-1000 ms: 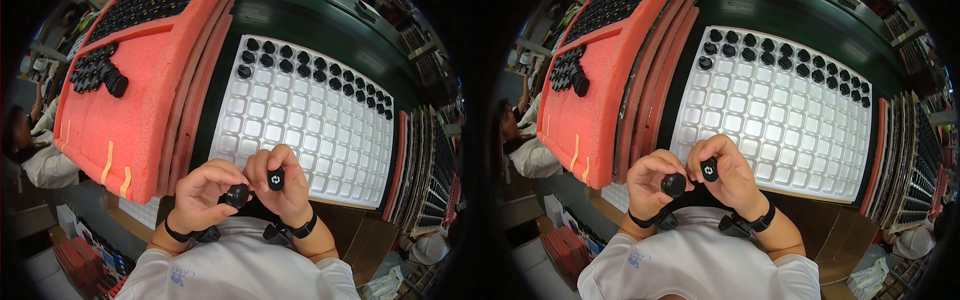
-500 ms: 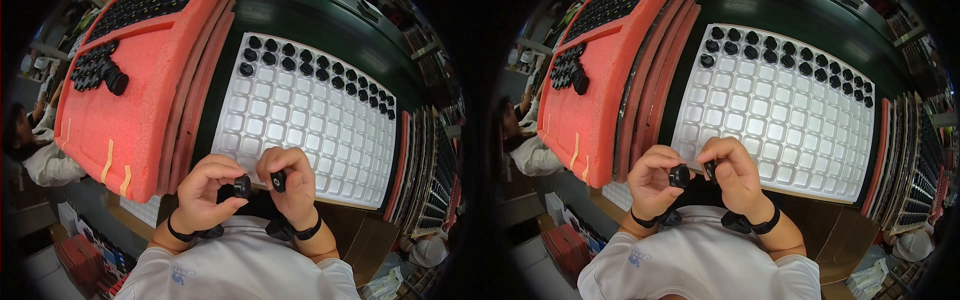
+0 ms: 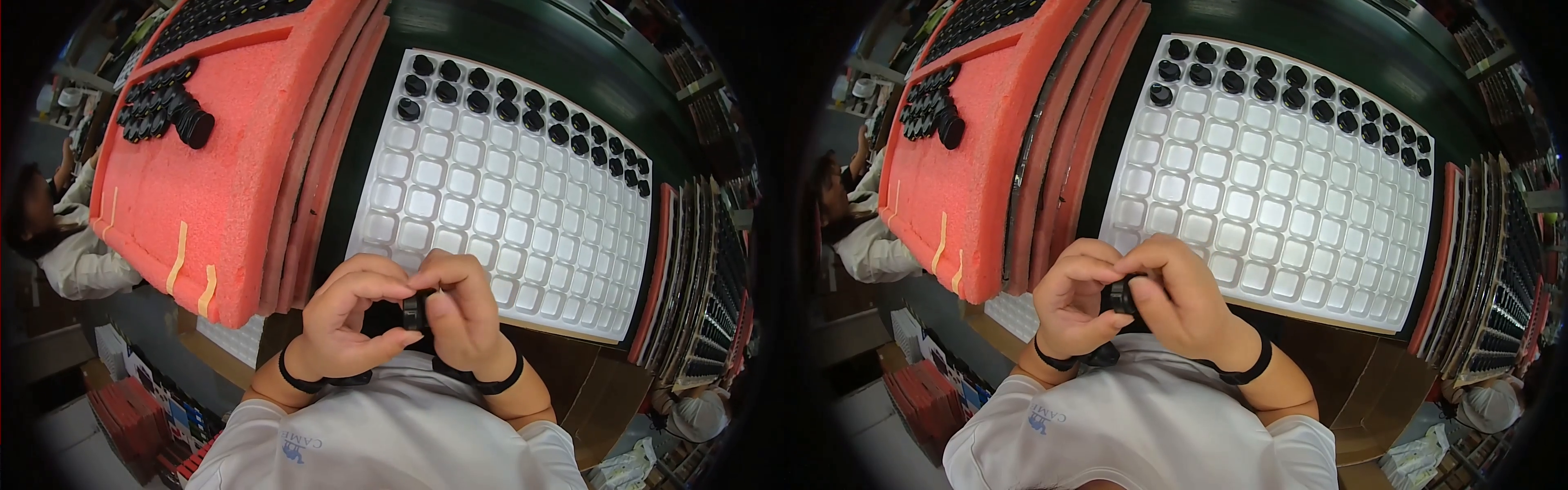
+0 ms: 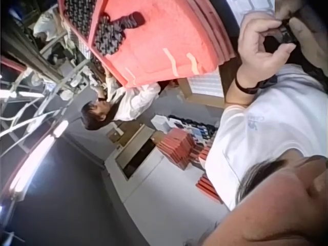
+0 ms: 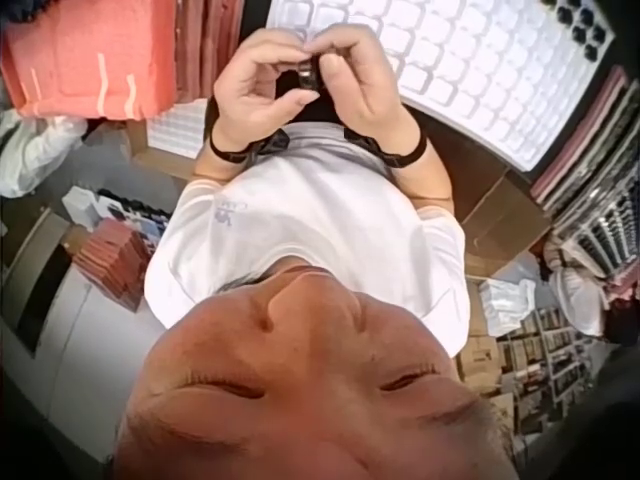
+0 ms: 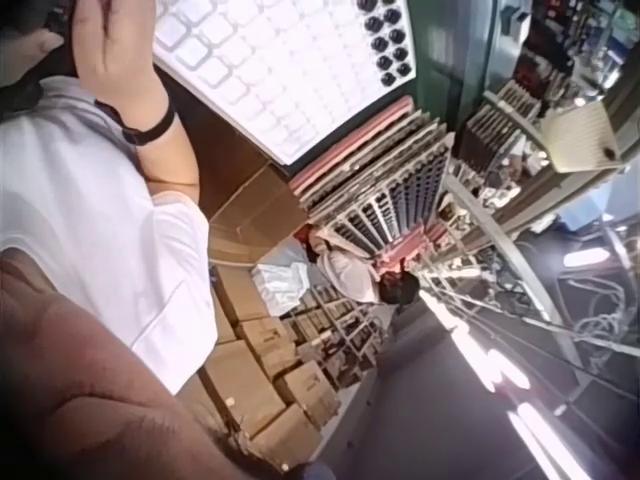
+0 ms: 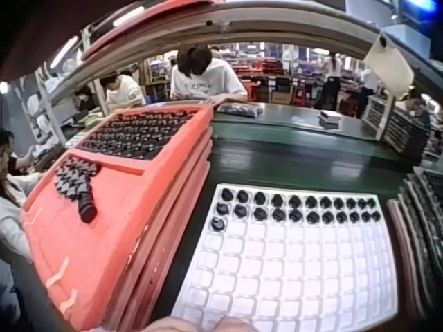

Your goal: The person picks up black components from a pink foam tray, joins two pieces together by hand, and places the assembled unit into a white plastic tray.

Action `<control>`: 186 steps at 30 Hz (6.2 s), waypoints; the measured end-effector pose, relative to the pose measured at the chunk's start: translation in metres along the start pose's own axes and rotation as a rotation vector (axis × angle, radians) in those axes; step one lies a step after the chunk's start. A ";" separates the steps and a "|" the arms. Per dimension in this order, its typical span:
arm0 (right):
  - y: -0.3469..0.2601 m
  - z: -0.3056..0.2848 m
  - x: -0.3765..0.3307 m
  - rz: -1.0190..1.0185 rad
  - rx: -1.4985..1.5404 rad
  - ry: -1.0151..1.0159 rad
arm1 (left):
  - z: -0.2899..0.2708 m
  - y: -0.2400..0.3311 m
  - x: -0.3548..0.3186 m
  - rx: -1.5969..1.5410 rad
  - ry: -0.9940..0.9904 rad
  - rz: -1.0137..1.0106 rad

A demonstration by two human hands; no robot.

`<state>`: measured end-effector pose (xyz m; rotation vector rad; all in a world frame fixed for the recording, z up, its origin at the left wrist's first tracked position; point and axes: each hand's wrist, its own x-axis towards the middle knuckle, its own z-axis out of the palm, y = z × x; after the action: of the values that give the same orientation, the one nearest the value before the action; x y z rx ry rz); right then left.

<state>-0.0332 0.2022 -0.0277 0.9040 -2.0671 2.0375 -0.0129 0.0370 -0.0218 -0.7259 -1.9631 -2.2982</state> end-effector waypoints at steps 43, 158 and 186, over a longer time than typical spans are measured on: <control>-0.018 -0.031 0.021 0.084 -0.159 -0.199 | -0.004 -0.011 -0.001 -0.088 0.043 -0.114; -0.058 0.017 0.106 -0.054 0.096 -0.307 | -0.095 0.158 -0.007 0.326 -0.017 0.197; -0.025 -0.009 -0.007 0.178 0.230 0.091 | -0.001 0.011 -0.005 -0.385 0.041 -0.192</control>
<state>-0.0185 0.2147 -0.0086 0.6609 -1.9583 2.3983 -0.0051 0.0329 -0.0132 -0.5185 -1.6552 -2.8239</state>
